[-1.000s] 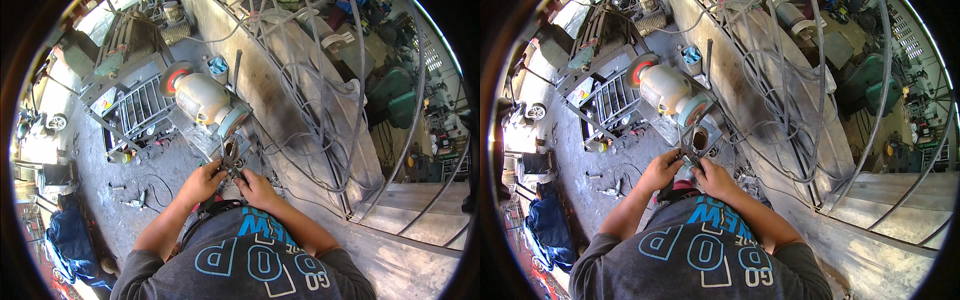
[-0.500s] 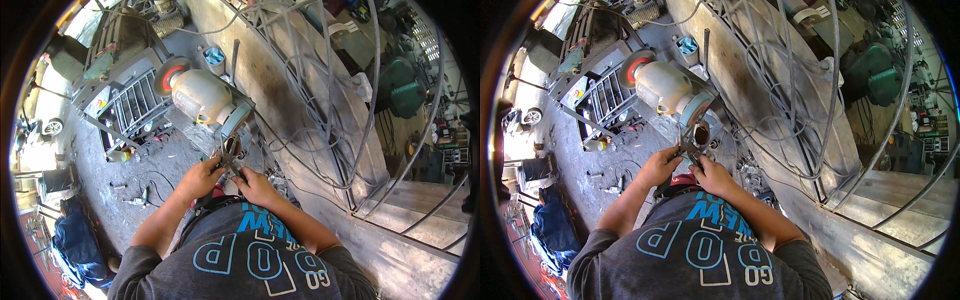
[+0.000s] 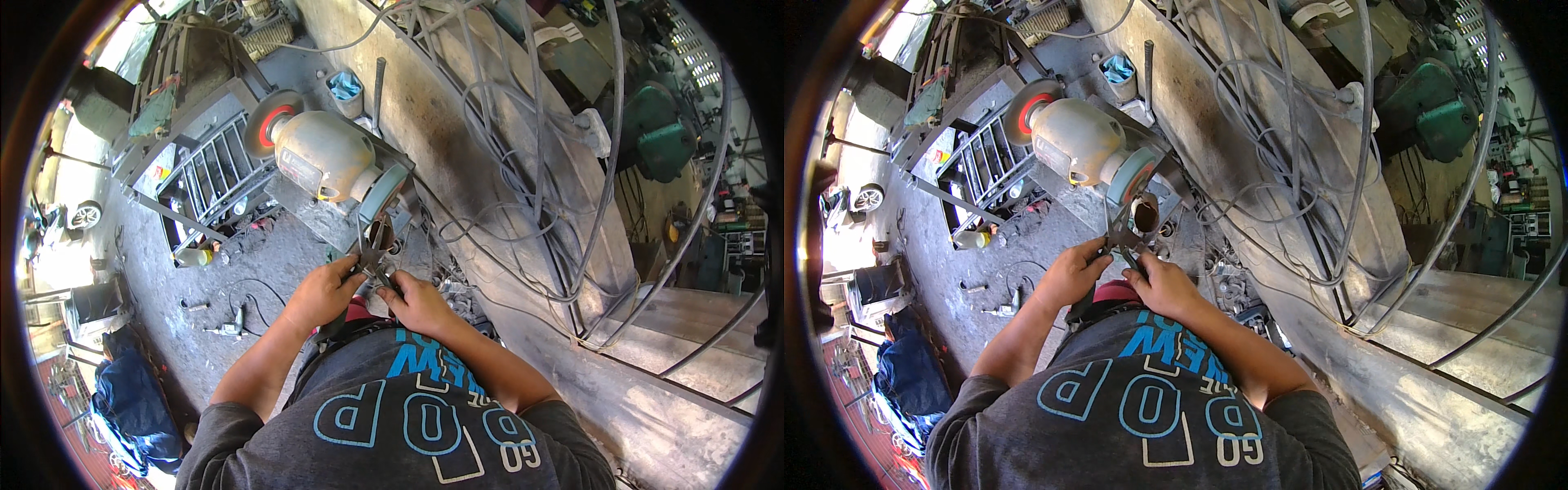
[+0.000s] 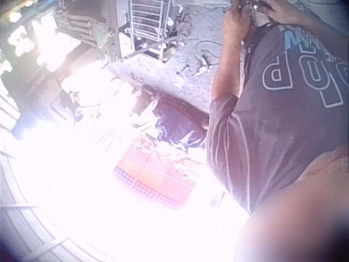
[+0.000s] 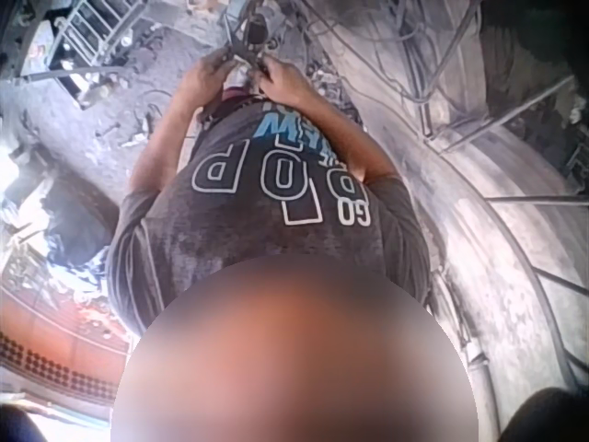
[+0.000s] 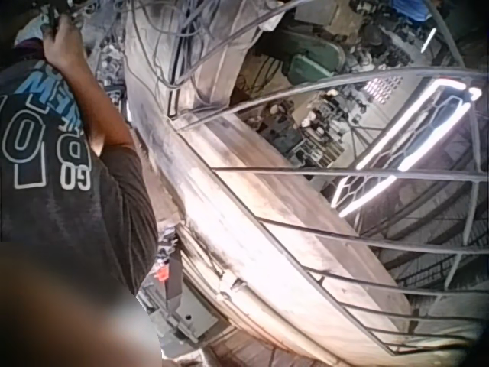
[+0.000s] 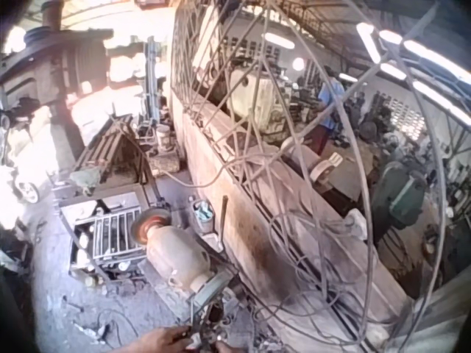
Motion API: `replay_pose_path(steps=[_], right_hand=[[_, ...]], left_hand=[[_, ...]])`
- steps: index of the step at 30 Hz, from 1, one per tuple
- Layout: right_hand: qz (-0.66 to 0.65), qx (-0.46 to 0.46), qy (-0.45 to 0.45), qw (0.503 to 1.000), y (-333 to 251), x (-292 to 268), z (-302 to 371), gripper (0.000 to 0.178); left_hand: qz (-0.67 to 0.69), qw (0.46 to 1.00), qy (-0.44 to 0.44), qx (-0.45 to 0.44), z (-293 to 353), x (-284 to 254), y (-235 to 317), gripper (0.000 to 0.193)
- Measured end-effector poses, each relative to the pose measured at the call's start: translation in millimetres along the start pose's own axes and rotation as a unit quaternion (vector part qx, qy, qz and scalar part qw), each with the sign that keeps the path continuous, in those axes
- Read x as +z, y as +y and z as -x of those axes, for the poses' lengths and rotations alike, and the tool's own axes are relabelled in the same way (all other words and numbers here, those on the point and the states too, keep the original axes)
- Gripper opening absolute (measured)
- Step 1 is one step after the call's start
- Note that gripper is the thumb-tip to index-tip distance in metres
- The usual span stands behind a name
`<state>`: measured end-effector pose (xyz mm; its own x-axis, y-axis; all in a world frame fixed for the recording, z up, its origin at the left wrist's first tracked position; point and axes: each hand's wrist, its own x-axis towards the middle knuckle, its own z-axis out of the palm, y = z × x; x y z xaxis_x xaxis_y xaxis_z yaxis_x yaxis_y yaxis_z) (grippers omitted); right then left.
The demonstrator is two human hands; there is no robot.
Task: The person uses pliers to hold a small metal part against a bench grinder, repeatedly rotating and adjusting the part to grind its edges. They then walk to another area and hand the part to a coworker.
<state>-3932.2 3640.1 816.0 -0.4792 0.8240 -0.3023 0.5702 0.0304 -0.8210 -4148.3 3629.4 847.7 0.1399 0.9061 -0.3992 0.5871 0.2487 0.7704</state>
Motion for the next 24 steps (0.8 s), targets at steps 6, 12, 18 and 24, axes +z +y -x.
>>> replay_pose_path(steps=[6, 12, 18, 24], right_hand=[[0.013, 0.012, -0.005, 1.0, 0.0, 0.4, -1.0, 0.04], [-0.012, -0.004, 0.02, 1.0, -5.4, 0.0, 0.5, 0.039], [0.0, 0.027, -0.019, 0.999, -7.1, -1.8, -0.1, 0.036], [0.004, 0.034, -0.019, 0.999, -6.1, 0.2, -0.7, 0.037]], left_hand=[[0.001, 1.0, 0.002, 0.003, -1.0, -1.4, 1.2, 0.032], [-0.016, 1.0, 0.0, 0.018, -2.9, -1.7, -3.4, 0.033], [-0.029, 0.999, 0.008, 0.033, -3.7, -1.9, -5.5, 0.032], [-0.03, 0.999, -0.016, 0.013, -4.2, -5.2, -2.9, 0.032]])
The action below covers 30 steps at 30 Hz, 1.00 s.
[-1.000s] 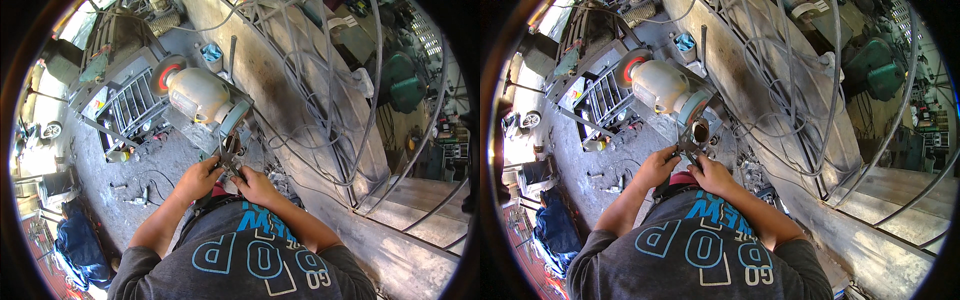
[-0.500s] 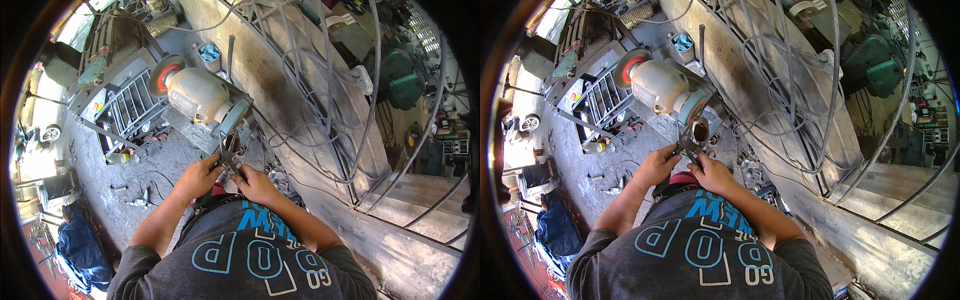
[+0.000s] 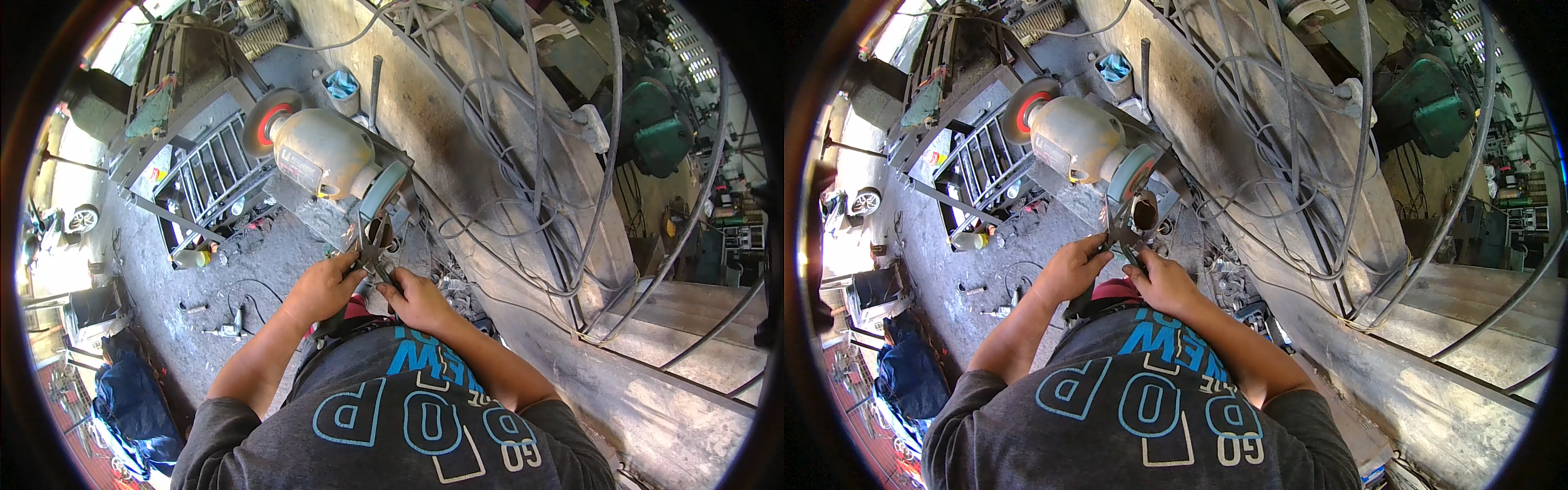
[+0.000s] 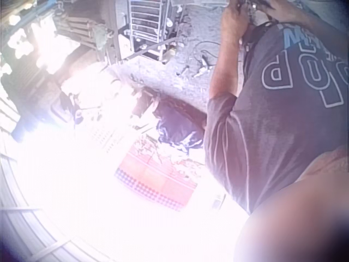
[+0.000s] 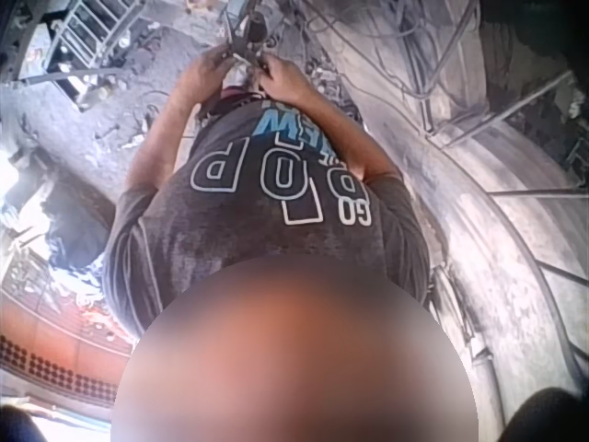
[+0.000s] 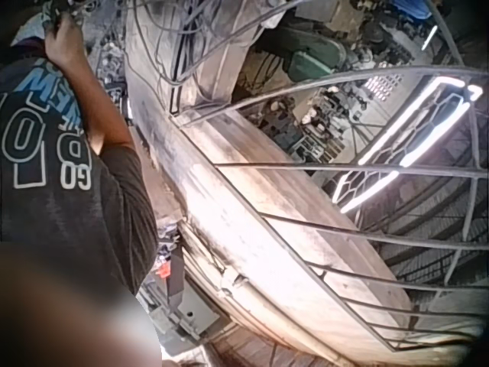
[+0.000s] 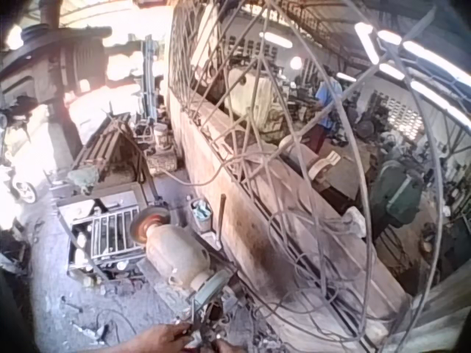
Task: The person uses pliers to hold a small metal part against a bench grinder, repeatedly rotating and adjusting the part to grind its edges. They then walk to another area and hand the part to a coworker.
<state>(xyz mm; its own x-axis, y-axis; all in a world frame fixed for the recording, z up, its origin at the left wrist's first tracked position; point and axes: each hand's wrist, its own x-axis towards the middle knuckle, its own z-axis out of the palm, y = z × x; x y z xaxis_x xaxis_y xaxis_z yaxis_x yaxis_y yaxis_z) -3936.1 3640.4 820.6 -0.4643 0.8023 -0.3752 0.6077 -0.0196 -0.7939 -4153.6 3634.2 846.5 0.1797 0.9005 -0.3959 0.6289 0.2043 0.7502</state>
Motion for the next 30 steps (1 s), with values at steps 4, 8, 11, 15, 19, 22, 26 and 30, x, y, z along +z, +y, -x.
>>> replay_pose_path(steps=[4, 8, 11, 15, 19, 22, 26, 30], right_hand=[[-0.005, 0.008, 0.0, 1.0, -1, 1, 0, 0.039], [-0.004, 0.017, -0.002, 1.0, -1, 1, -1, 0.04], [-0.01, 0.016, 0.0, 1.0, 0, 2, -1, 0.039], [-0.023, 0.008, 0.004, 1.0, 2, 4, -1, 0.039], [-0.024, -0.004, 0.012, 1.0, 5, 6, -1, 0.039], [-0.024, 0.003, 0.009, 1.0, 5, 6, -1, 0.039], [-0.026, 0.006, 0.005, 1.0, 3, 5, -1, 0.038], [-0.024, 0.001, 0.005, 1.0, 2, 4, -1, 0.037]], left_hand=[[-0.02, 1.0, -0.005, 0.006, -1, -2, 2, 0.033], [-0.033, 0.999, -0.009, -0.001, 0, -3, 4, 0.033], [-0.038, 0.999, -0.008, 0.0, 0, -4, 5, 0.033], [-0.048, 0.999, -0.009, 0.002, 1, -5, 8, 0.033], [-0.056, 0.998, -0.003, -0.004, 2, -6, 12, 0.032], [-0.062, 0.998, -0.003, -0.005, 2, -6, 13, 0.033], [-0.059, 0.998, -0.018, -0.023, 2, -6, 12, 0.036], [-0.054, 0.999, -0.004, -0.007, 1, -5, 9, 0.038]])
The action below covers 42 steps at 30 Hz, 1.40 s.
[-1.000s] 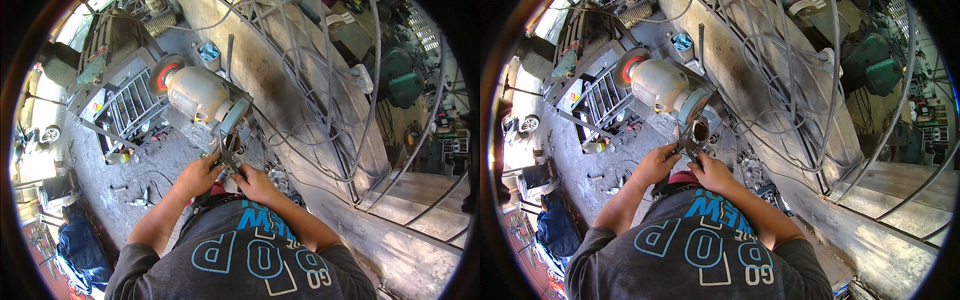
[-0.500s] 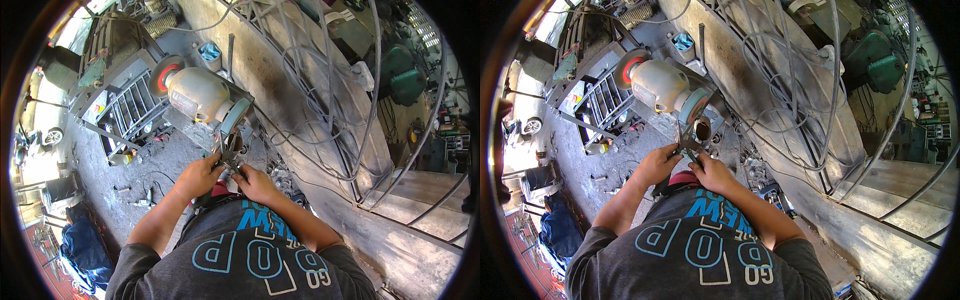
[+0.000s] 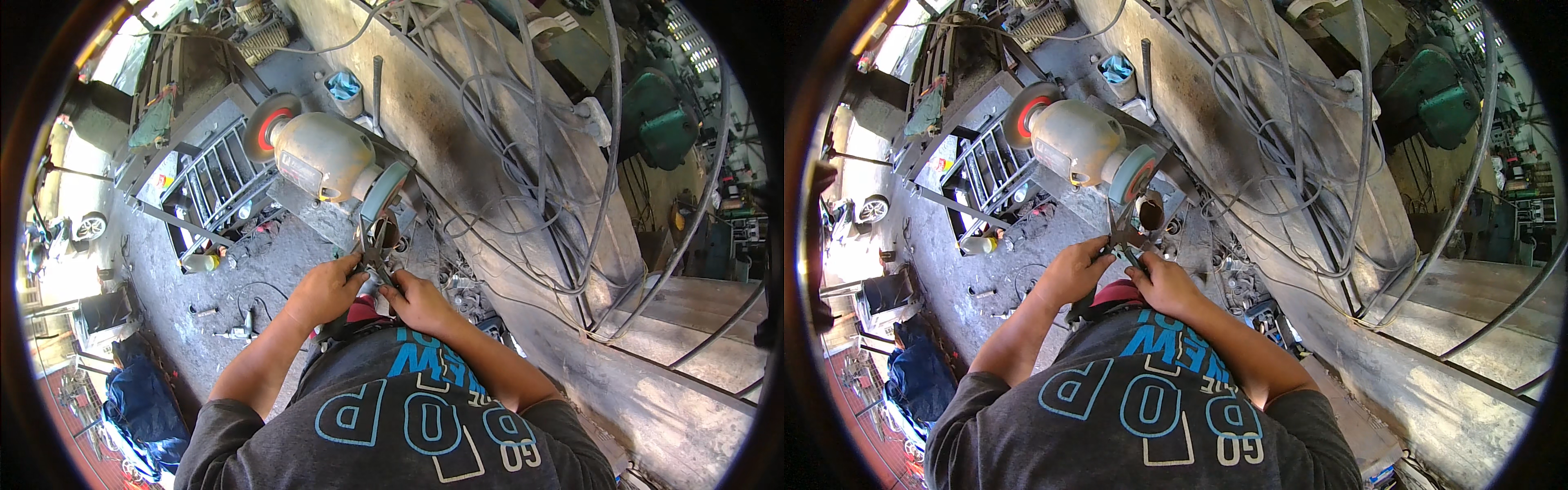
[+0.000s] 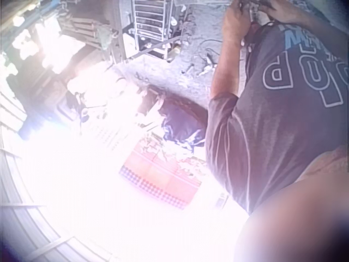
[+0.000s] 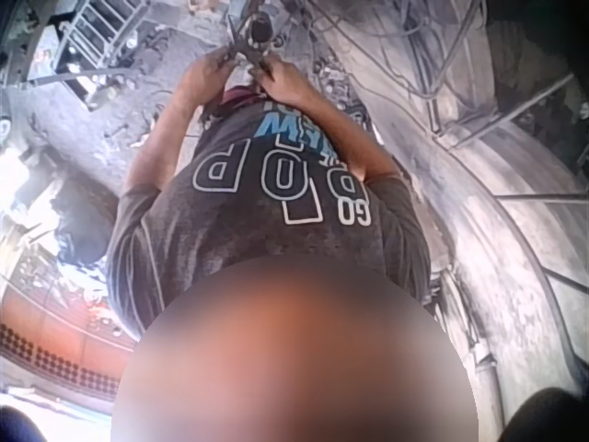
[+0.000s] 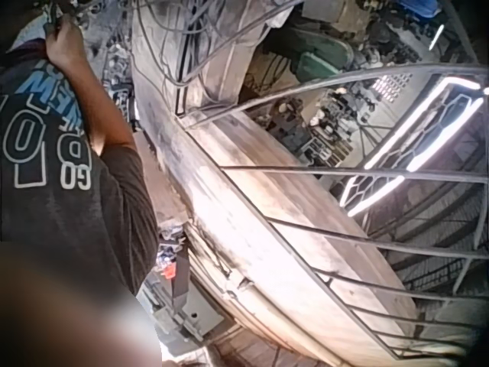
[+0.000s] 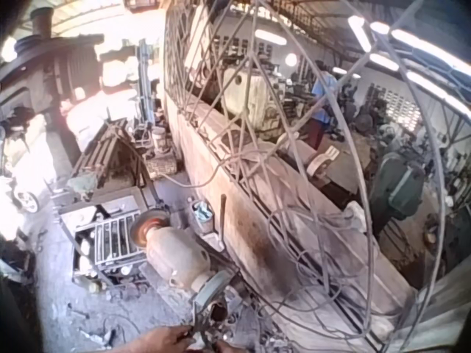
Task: The person uses pliers to hold a small metal part against a bench grinder, repeatedly rotating and adjusting the part to grind its edges. They then walk to another area and hand the part to a coworker.
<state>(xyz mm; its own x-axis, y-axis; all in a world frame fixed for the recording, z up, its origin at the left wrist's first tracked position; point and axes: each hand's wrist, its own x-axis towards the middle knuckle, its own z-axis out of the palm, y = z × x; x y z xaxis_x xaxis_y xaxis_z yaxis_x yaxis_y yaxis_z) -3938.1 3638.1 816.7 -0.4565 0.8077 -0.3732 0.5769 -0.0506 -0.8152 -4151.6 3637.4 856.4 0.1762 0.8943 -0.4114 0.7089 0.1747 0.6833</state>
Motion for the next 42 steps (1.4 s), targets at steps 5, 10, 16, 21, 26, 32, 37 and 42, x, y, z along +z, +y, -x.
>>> replay_pose_path(steps=[5, 10, 16, 21, 26, 32, 37, 42], right_hand=[[0.001, 0.008, -0.003, 1.0, 1, 1, -1, 0.037], [0.001, 0.002, 0.0, 1.0, 2, 1, -1, 0.037], [-0.011, 0.003, 0.005, 1.0, 2, 2, 0, 0.036], [-0.013, 0.005, 0.016, 1.0, 0, 2, 1, 0.035], [0.015, -0.011, 0.02, 1.0, -3, -1, 4, 0.036], [0.032, -0.014, 0.024, 0.999, -4, -1, 4, 0.039], [0.035, -0.015, 0.029, 0.999, -3, -2, 3, 0.037], [0.033, -0.02, 0.032, 0.999, -3, -2, 3, 0.037]], left_hand=[[-0.011, 1.0, -0.015, -0.007, 0, -1, 1, 0.039], [-0.011, 0.999, -0.025, -0.018, 0, -3, 4, 0.039], [-0.02, 1.0, -0.017, -0.013, 1, -3, 4, 0.039], [0.0, 1.0, -0.011, -0.004, 0, -1, 0, 0.04], [0.034, 0.999, 0.02, 0.034, 0, 3, -7, 0.038], [0.046, 0.998, 0.015, 0.036, -1, 3, -8, 0.037], [0.065, 0.998, -0.01, -0.009, -2, 4, -9, 0.038], [0.068, 0.998, 0.004, 0.011, -3, 6, -12, 0.038]])
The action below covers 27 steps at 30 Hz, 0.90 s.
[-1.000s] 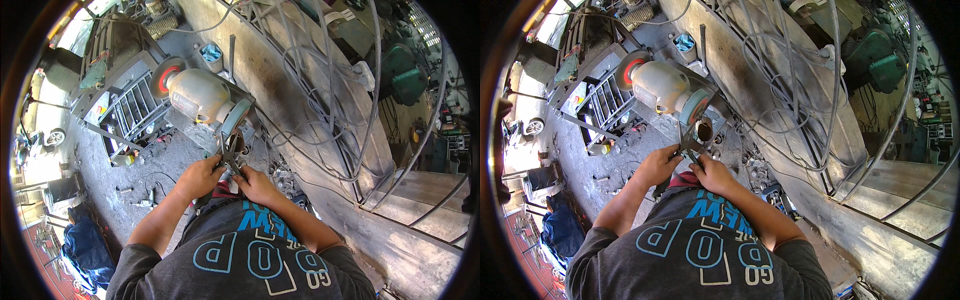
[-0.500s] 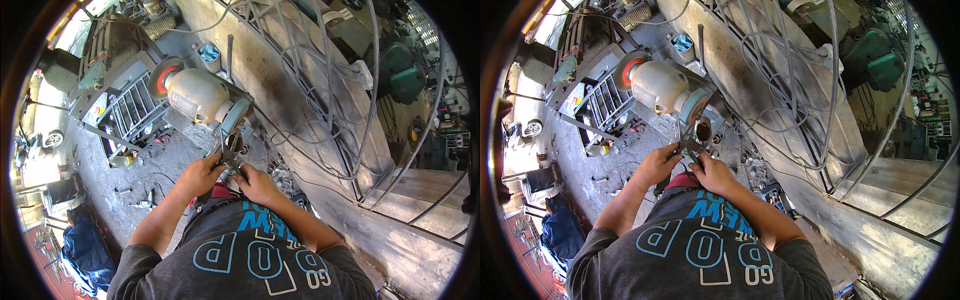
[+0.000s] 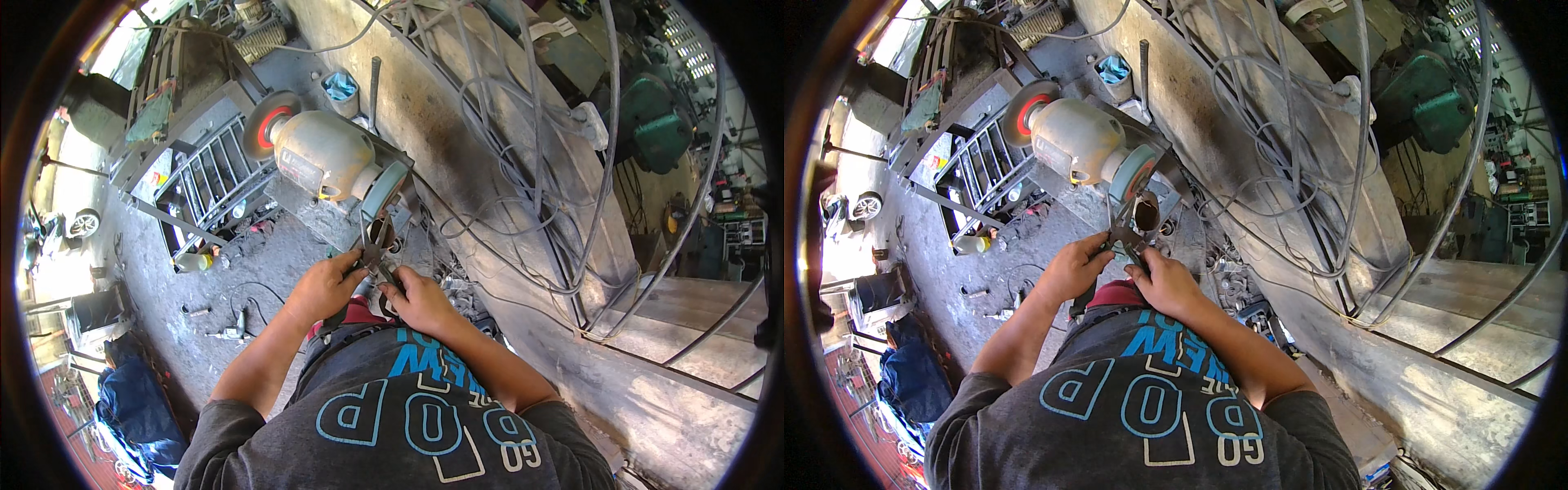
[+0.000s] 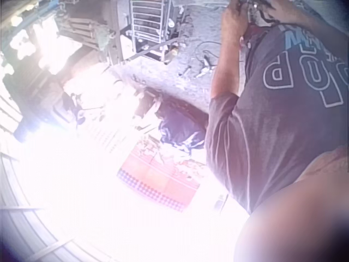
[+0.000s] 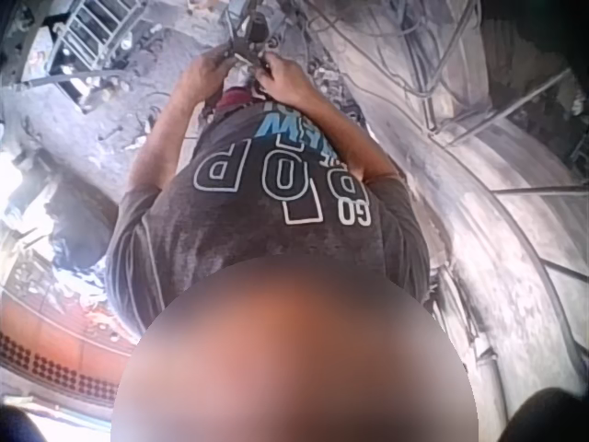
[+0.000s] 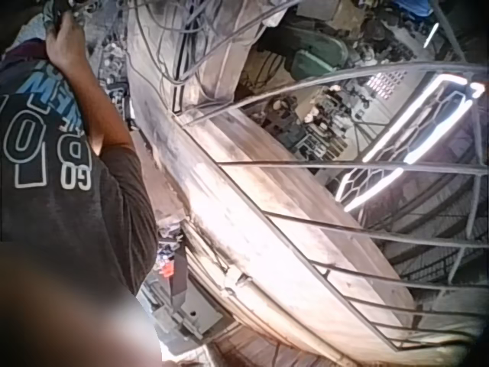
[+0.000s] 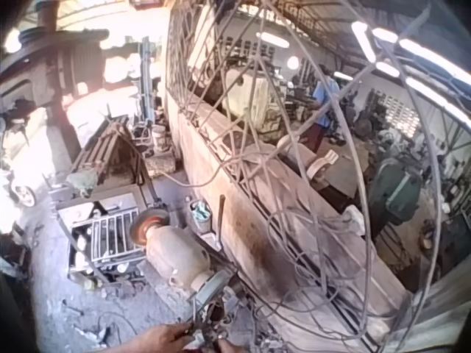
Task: The person uses pliers to hold a small metal part against a bench grinder, repeatedly rotating and adjusting the part to grind its edges. They then walk to another area and hand the part to a coworker.
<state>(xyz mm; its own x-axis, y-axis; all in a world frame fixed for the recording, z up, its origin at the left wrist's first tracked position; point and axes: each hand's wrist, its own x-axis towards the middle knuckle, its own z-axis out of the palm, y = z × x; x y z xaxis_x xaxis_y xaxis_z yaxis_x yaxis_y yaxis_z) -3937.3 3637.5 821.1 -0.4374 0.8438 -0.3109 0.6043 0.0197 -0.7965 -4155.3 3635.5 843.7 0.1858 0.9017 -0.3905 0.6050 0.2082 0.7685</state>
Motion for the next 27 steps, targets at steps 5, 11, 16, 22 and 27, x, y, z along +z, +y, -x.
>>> replay_pose_path(steps=[5, 11, 16, 22, 27], right_hand=[[0.012, 0.003, 0.008, 1.0, 0.6, 0.3, 0.4, 0.038], [0.015, 0.004, 0.011, 1.0, 2.9, 0.7, 1.0, 0.039], [0.026, -0.001, 0.012, 1.0, 6.5, 2.9, 0.5, 0.04], [0.023, 0.0, 0.006, 1.0, 5.9, 2.7, 0.2, 0.043], [0.009, 0.016, -0.012, 1.0, 1.8, 0.2, 1.2, 0.046]], left_hand=[[0.008, 1.0, -0.003, -0.008, 1.1, -0.1, 1.6, 0.035], [0.001, 1.0, 0.007, 0.014, 1.1, 1.0, 1.3, 0.034], [-0.001, 1.0, -0.009, -0.003, 0.9, 1.5, 0.7, 0.033], [0.004, 1.0, 0.013, 0.02, 1.3, 2.2, 0.9, 0.034], [-0.013, 1.0, 0.009, 0.015, 1.3, 2.3, 0.6, 0.032]])
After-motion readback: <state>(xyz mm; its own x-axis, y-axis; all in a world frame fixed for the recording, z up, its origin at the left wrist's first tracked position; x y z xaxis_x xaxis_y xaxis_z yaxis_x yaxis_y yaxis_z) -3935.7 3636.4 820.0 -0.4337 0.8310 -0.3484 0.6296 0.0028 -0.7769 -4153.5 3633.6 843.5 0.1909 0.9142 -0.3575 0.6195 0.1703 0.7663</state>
